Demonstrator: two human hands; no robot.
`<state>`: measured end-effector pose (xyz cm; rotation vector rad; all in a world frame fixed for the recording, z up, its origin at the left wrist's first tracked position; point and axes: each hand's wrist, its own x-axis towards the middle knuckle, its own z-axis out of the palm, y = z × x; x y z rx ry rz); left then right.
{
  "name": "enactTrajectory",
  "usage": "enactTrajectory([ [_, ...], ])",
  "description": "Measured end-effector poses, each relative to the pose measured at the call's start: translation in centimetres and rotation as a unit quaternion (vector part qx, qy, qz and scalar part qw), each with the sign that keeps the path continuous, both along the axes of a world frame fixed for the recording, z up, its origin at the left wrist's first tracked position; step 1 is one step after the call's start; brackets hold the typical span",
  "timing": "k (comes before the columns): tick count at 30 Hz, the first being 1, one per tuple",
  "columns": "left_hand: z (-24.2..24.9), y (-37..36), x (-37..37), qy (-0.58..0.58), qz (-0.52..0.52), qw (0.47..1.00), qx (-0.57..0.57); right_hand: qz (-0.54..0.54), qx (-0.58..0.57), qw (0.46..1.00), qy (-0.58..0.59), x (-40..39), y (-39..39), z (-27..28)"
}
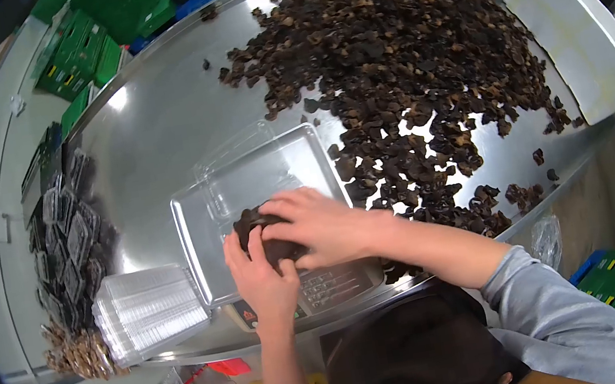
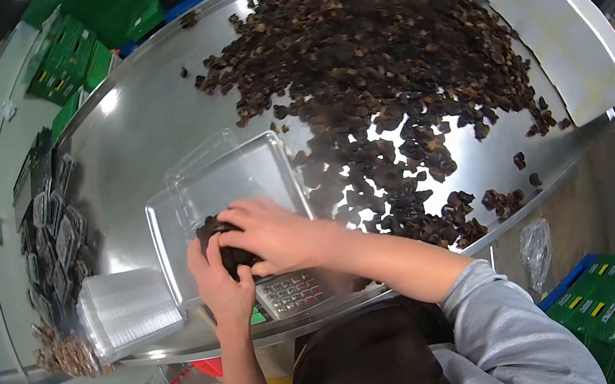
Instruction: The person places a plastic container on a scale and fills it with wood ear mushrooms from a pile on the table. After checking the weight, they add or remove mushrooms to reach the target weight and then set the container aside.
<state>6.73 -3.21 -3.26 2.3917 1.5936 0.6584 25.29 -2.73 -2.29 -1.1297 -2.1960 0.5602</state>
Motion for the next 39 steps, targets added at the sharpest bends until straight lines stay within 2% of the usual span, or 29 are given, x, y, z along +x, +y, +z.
enactTrajectory([
  [2,1.5,-0.3,-0.4,-0.012,-0.013,1.0,-0.001,0.006,-0.026,0.996,0.084,2.2,-0.3,1.4],
  [4,2.2,-0.3,-2.0,-0.052,-0.009,0.998,-0.017,-0.082,-0.027,0.988,0.131,4.6,-0.8,0.3],
  [6,2.4,0.2,-4.0,-0.091,-0.008,0.995,-0.035,-0.188,-0.127,0.963,0.147,6.6,-1.4,0.1],
  [7,2.3,0.9,-5.2,-0.166,-0.01,0.984,-0.059,-0.199,-0.095,0.966,0.135,7.2,-1.6,-0.7],
  [8,2.2,1.5,-6.3,-0.24,-0.011,0.967,-0.084,-0.203,-0.128,0.96,0.143,7.3,-1.9,-0.3],
  [10,1.7,2.8,-7.3,-0.263,-0.023,0.962,-0.07,-0.179,-0.13,0.962,0.159,6.2,-2.2,0.4],
  [12,1.5,3.7,-7.2,-0.311,-0.048,0.947,-0.064,-0.147,-0.117,0.975,0.123,4.3,-2.1,1.1],
  [14,2.0,3.5,-5.8,-0.286,-0.068,0.954,-0.065,-0.132,-0.147,0.979,0.056,2.5,-1.9,1.6],
  [16,1.8,3.2,-4.4,-0.114,-0.16,0.981,-0.01,-0.131,-0.07,0.989,-0.006,0.9,-1.6,0.4],
  [17,1.1,3.1,-4.0,-0.115,-0.162,0.98,-0.009,-0.135,-0.053,0.989,0.002,0.6,-1.5,0.1],
  [18,-0.2,3.2,-3.8,-0.046,-0.177,0.983,-0.014,-0.138,-0.052,0.989,0.0,0.9,-1.5,0.1],
  [19,-1.0,3.2,-3.7,0.023,-0.189,0.982,-0.02,-0.188,-0.062,0.98,0.017,1.6,-1.5,0.1],
  [20,-1.1,3.1,-3.8,0.02,-0.188,0.982,-0.019,-0.236,-0.072,0.969,0.033,2.4,-1.8,0.1],
  [22,-1.3,3.0,-4.1,-0.102,-0.165,0.98,-0.045,-0.268,-0.11,0.957,0.024,4.3,-2.8,-1.0],
  [23,-1.2,2.9,-4.4,-0.203,-0.134,0.968,-0.057,-0.26,-0.106,0.959,-0.041,4.1,-3.5,-1.3],
  [24,-0.9,2.7,-4.6,-0.224,-0.116,0.967,-0.045,-0.248,-0.105,0.957,-0.103,3.7,-4.3,-1.7],
  [26,-1.6,2.7,-5.3,-0.306,-0.063,0.949,-0.034,-0.23,-0.11,0.955,-0.149,2.6,-4.3,-3.1],
  [27,-1.6,2.7,-5.8,-0.306,-0.069,0.949,-0.034,-0.231,-0.114,0.953,-0.157,2.6,-4.3,-3.4],
  [29,-0.9,2.6,-6.8,-0.383,0.032,0.92,-0.078,-0.234,-0.117,0.951,-0.164,2.9,-4.5,-3.2],
  [31,-0.7,2.7,-8.5,-0.401,0.041,0.912,-0.081,-0.255,-0.054,0.965,-0.04,4.5,-5.1,-2.1],
  [32,-0.6,2.6,-9.5,-0.417,0.055,0.903,-0.086,-0.291,-0.067,0.953,-0.06,5.3,-5.5,-0.2],
  [34,-0.7,2.5,-11.4,-0.429,0.063,0.898,-0.074,-0.321,-0.096,0.921,-0.197,7.1,-6.4,1.8],
  [35,-0.4,2.2,-12.3,-0.42,0.101,0.894,-0.124,-0.321,-0.094,0.921,-0.197,7.0,-6.3,2.3],
  [36,-0.3,2.0,-13.0,-0.407,0.137,0.886,-0.173,-0.323,-0.077,0.929,-0.162,6.8,-6.3,2.6],
  [37,-0.3,1.7,-13.1,-0.407,0.135,0.887,-0.172,-0.325,-0.058,0.936,-0.126,6.8,-6.1,2.7],
  [39,-0.4,1.0,-12.8,-0.432,0.149,0.836,-0.304,-0.288,-0.133,0.946,0.064,5.1,-3.5,2.6],
])
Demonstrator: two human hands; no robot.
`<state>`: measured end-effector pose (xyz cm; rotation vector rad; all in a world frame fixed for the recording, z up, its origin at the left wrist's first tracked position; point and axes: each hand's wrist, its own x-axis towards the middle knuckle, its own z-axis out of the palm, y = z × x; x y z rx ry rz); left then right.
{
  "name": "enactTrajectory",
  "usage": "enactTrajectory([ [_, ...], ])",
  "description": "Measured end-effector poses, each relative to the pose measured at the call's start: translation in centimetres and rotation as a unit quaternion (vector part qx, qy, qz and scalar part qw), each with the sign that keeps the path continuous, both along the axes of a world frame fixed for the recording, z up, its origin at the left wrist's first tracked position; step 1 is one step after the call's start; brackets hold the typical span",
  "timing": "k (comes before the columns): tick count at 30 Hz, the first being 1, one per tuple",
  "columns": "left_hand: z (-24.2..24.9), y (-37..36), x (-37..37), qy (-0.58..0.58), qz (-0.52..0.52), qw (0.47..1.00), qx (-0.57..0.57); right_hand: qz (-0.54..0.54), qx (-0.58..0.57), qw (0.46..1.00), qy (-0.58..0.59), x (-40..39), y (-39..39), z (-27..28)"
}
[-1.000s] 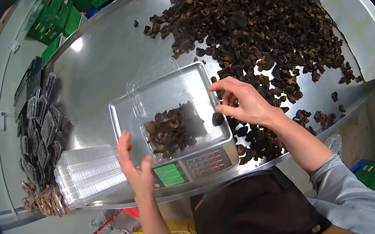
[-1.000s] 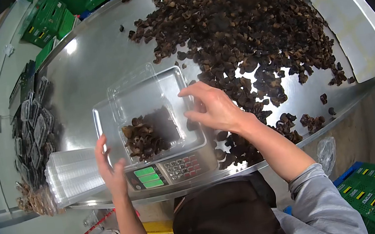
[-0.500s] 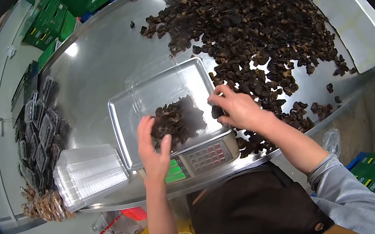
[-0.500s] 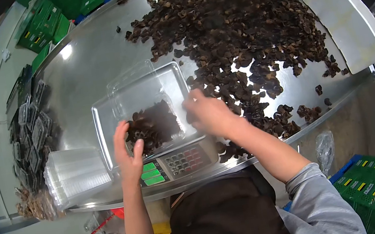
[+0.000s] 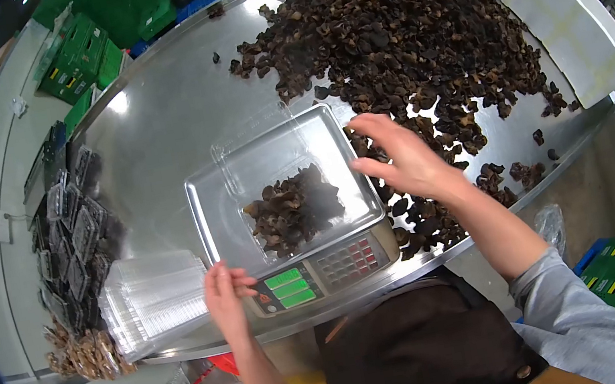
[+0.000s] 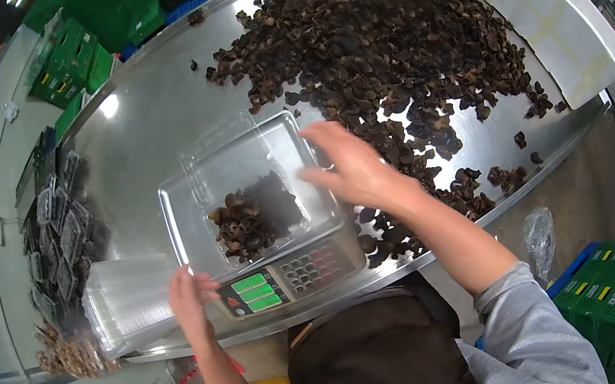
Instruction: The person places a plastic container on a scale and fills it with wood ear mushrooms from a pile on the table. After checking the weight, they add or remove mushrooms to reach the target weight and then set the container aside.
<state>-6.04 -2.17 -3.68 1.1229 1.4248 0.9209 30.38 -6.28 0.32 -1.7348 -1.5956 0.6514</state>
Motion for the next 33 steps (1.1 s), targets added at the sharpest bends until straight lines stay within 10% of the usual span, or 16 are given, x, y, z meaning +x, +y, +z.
enactTrajectory([
  [6,-1.9,-1.2,2.7,-0.12,-0.072,0.984,-0.109,-0.084,-0.023,0.868,0.489,-4.9,11.2,-8.9],
  [9,-1.9,-1.3,3.0,-0.225,-0.04,0.966,-0.123,-0.001,0.015,0.832,0.555,-3.7,9.3,-5.8],
  [11,-1.6,-1.3,2.8,-0.311,-0.038,0.938,-0.149,0.035,0.015,0.888,0.459,-2.4,7.1,-6.3],
  [13,-1.7,-1.3,3.0,-0.267,-0.042,0.953,-0.139,0.083,0.039,0.996,-0.007,-2.4,3.6,-5.4],
  [17,-3.2,-1.7,2.9,-0.167,-0.065,0.977,-0.114,0.097,-0.253,0.956,0.114,-1.8,0.0,-5.3],
  [27,3.2,-1.5,2.1,-0.241,-0.027,0.963,-0.12,-0.001,-0.21,0.837,0.505,-5.7,-0.9,-3.7],
  [32,9.8,6.2,-12.3,-0.365,0.058,0.905,0.213,0.014,-0.167,0.854,0.493,-5.3,-0.7,-2.4],
  [33,13.1,8.1,-12.4,-0.329,0.248,0.89,0.195,0.014,-0.169,0.853,0.493,-5.2,-0.9,-2.7],
])
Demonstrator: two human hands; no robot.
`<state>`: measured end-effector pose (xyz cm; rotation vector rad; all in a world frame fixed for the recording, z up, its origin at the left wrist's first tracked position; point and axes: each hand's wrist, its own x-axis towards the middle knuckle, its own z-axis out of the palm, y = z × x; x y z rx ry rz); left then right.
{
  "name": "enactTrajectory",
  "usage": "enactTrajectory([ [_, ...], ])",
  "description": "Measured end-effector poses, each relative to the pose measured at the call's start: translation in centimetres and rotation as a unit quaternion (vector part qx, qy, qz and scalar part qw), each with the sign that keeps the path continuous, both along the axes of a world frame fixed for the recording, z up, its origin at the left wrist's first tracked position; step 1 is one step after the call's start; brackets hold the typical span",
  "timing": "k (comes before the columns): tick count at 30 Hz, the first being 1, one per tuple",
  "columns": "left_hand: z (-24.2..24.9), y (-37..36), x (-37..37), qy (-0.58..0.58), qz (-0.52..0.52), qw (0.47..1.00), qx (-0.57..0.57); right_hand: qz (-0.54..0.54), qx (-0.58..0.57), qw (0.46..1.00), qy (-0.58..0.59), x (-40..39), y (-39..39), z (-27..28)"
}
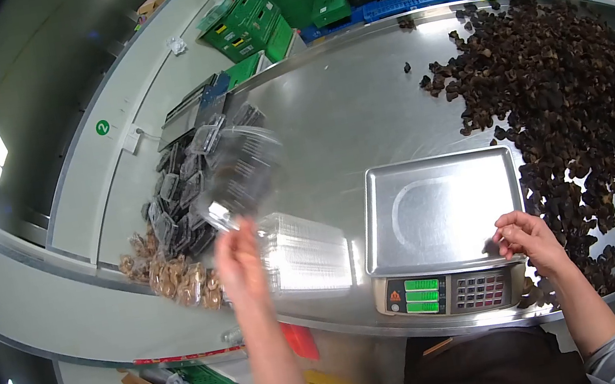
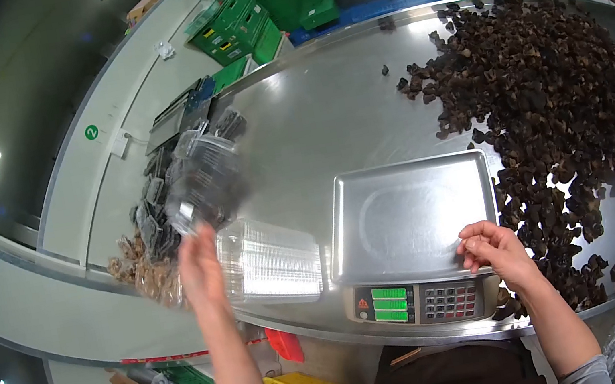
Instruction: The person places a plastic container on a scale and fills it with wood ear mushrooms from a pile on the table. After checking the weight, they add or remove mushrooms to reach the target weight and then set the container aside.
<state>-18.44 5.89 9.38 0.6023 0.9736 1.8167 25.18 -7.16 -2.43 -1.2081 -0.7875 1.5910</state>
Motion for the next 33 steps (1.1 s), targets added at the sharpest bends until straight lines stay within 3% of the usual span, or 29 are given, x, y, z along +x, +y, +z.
enactTrajectory([
  [2,2.9,1.6,-1.7,-0.047,-0.039,0.998,0.032,0.002,-0.018,1.0,0.022,-0.3,-0.4,-0.8],
  [4,2.1,1.5,-2.0,0.115,0.015,0.993,-0.012,0.009,-0.025,0.999,0.02,-1.0,-1.3,-1.2],
  [5,1.7,0.9,-1.7,0.368,0.002,0.927,-0.072,0.022,-0.023,0.999,0.019,-1.2,-1.6,-1.4],
  [6,0.9,-0.2,-1.2,0.597,-0.011,0.793,-0.125,0.034,-0.022,0.999,0.019,-1.4,-2.1,-1.6],
  [8,-2.3,-2.1,-0.6,0.814,-0.007,0.543,-0.208,0.039,-0.031,0.998,0.03,-1.5,-2.8,-1.4],
  [10,-3.2,-3.4,1.0,0.853,-0.069,0.452,-0.252,0.034,-0.033,0.999,0.024,-1.3,-3.2,-1.8],
  [14,-4.5,-2.7,-1.3,0.824,-0.096,0.49,-0.267,0.015,-0.042,0.999,0.011,-0.8,-3.7,-2.2],
  [16,-5.7,-1.8,-4.6,0.696,-0.131,0.649,-0.278,0.008,-0.046,0.999,0.004,-0.6,-4.2,-2.3],
  [18,-5.5,-1.9,-5.9,0.625,-0.1,0.722,-0.28,0.024,-0.051,0.998,0.015,-0.7,-4.6,-3.0],
  [22,-6.5,-1.5,-9.7,0.536,-0.152,0.786,-0.268,0.081,-0.018,0.996,0.044,-1.3,-6.0,-4.8],
  [23,-6.2,-1.0,-10.9,0.547,-0.163,0.756,-0.32,0.067,-0.062,0.995,0.037,-1.5,-6.3,-3.5],
  [24,-6.9,-1.1,-10.8,0.469,-0.168,0.822,-0.274,0.094,-0.066,0.993,0.0,-1.5,-6.5,-3.3],
  [26,-7.7,-0.6,-11.4,0.404,-0.154,0.859,-0.274,0.089,-0.048,0.995,0.022,-1.2,-7.3,-3.5],
  [28,-11.4,1.3,-16.7,0.378,-0.05,0.896,-0.228,0.085,-0.054,0.995,0.027,-0.5,-8.1,-3.9],
  [30,-10.1,0.3,-14.2,0.497,0.197,0.837,-0.119,0.06,-0.049,0.996,0.033,0.2,-9.3,-4.4],
  [31,-8.5,-1.1,-10.5,0.572,0.25,0.777,-0.083,0.044,-0.04,0.997,0.038,0.5,-9.7,-4.6],
  [33,-7.7,-4.5,0.0,0.623,0.233,0.747,-0.001,0.006,-0.045,0.999,0.021,1.4,-10.7,-4.6],
])
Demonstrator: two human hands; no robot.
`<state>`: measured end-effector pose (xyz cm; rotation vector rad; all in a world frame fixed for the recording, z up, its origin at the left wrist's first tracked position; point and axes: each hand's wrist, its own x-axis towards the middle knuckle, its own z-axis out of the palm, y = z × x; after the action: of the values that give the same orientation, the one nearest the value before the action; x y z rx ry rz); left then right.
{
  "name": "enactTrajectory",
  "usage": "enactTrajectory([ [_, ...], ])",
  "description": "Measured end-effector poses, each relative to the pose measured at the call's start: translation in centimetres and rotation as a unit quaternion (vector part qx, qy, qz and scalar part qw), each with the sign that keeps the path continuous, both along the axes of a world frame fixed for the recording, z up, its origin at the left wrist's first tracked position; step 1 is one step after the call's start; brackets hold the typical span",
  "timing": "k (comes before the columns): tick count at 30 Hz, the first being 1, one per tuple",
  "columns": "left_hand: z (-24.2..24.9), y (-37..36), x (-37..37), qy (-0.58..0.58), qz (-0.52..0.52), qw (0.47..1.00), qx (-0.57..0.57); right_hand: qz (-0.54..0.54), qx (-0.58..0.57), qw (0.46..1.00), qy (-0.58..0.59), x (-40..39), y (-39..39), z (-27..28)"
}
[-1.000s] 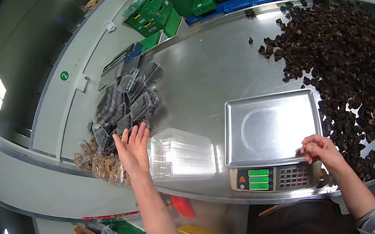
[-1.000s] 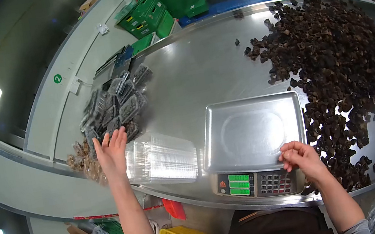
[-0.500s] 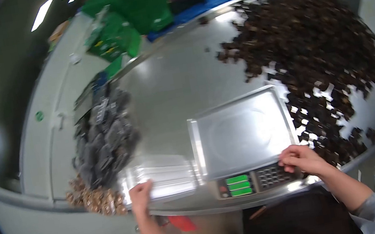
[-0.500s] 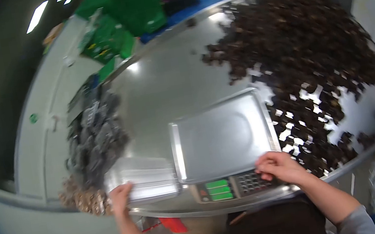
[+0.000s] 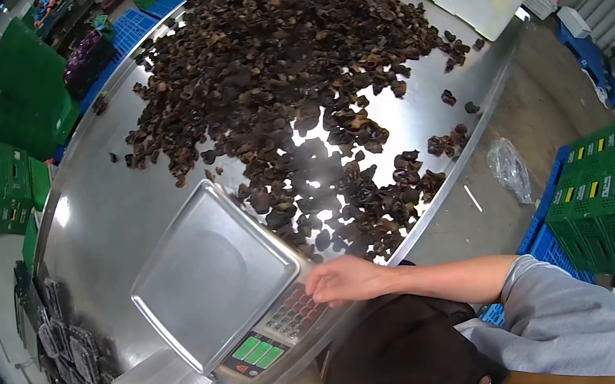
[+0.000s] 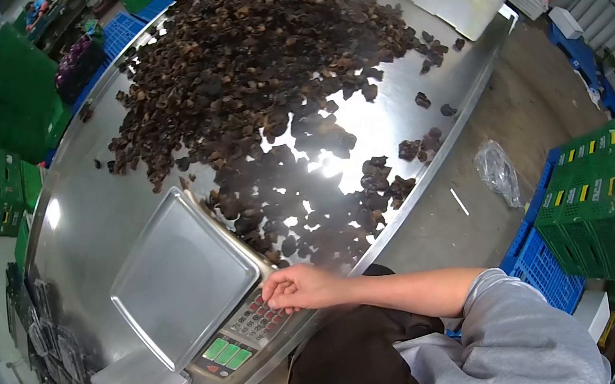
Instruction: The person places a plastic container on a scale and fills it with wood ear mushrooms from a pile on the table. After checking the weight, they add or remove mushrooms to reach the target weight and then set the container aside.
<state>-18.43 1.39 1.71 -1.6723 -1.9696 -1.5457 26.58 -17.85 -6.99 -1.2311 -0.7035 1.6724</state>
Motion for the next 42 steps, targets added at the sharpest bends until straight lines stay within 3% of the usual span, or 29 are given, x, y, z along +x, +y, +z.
enactTrajectory([
  [1,0.7,-1.8,5.9,0.037,-0.029,0.999,0.02,-0.027,-0.001,0.999,-0.022,0.5,-0.5,0.0],
  [2,-0.4,-2.6,9.0,0.089,-0.164,0.982,-0.009,-0.059,0.041,0.996,-0.046,0.9,-1.0,-1.3],
  [3,-2.1,-3.2,11.9,0.138,-0.297,0.944,-0.036,-0.09,0.087,0.981,-0.149,1.6,-1.4,-2.5],
  [5,-3.8,-3.3,18.1,0.217,-0.378,0.885,-0.165,-0.096,0.078,0.948,-0.292,5.2,-2.2,-1.2],
  [6,-4.4,-3.0,19.8,0.252,-0.415,0.842,-0.236,-0.121,0.091,0.908,-0.391,7.8,-2.9,-2.0],
  [7,-4.4,-3.1,21.0,0.251,-0.418,0.84,-0.237,-0.142,0.102,0.858,-0.484,10.9,-3.9,-2.8],
  [9,-4.3,-3.6,23.0,0.316,-0.45,0.789,-0.274,-0.216,-0.054,0.801,-0.555,18.3,-6.5,-3.6],
  [11,-3.7,-5.6,25.1,0.299,-0.452,0.812,-0.217,-0.248,-0.046,0.688,-0.68,26.9,-9.9,-4.5],
  [13,-2.5,-7.9,27.9,0.236,-0.542,0.795,-0.134,-0.239,-0.094,0.6,-0.757,34.1,-13.2,-6.2],
  [14,-2.6,-9.1,29.3,0.191,-0.593,0.76,-0.185,-0.221,-0.173,0.574,-0.769,36.2,-14.3,-7.1],
  [15,-3.0,-10.4,30.9,0.144,-0.639,0.719,-0.234,-0.218,-0.175,0.575,-0.768,36.9,-15.1,-7.7],
  [17,-4.0,-12.3,34.4,0.139,-0.674,0.657,-0.309,-0.115,-0.246,0.601,-0.751,37.7,-15.8,-8.3],
  [18,-5.0,-13.0,35.8,0.14,-0.674,0.655,-0.31,-0.099,-0.235,0.607,-0.752,36.8,-15.6,-7.7],
  [20,-7.5,-14.0,37.9,0.126,-0.656,0.632,-0.393,-0.104,-0.204,0.691,-0.686,34.0,-15.0,-7.3],
  [24,-10.6,-14.6,40.6,0.221,-0.619,0.656,-0.371,0.01,-0.128,0.764,-0.632,23.2,-12.4,-3.1],
  [26,-11.1,-14.9,41.9,0.257,-0.596,0.659,-0.379,-0.002,-0.04,0.782,-0.622,19.5,-11.7,-4.5],
  [29,-13.0,-14.9,43.5,0.283,-0.564,0.672,-0.388,-0.036,-0.019,0.804,-0.593,15.4,-8.6,-4.6],
  [32,-13.6,-14.1,44.9,0.178,-0.58,0.695,-0.386,-0.037,0.015,0.877,-0.478,13.8,-4.8,-4.8],
  [33,-14.0,-13.5,44.9,0.177,-0.574,0.7,-0.387,-0.031,0.02,0.878,-0.477,13.7,-4.1,-5.3],
  [36,-14.0,-11.7,44.3,-0.09,-0.575,0.694,-0.423,-0.07,0.103,0.906,-0.405,13.5,-1.9,-5.4],
  [42,-6.5,-9.8,40.7,-0.17,-0.545,0.747,-0.339,-0.037,0.199,0.892,-0.403,11.5,2.7,3.3],
])
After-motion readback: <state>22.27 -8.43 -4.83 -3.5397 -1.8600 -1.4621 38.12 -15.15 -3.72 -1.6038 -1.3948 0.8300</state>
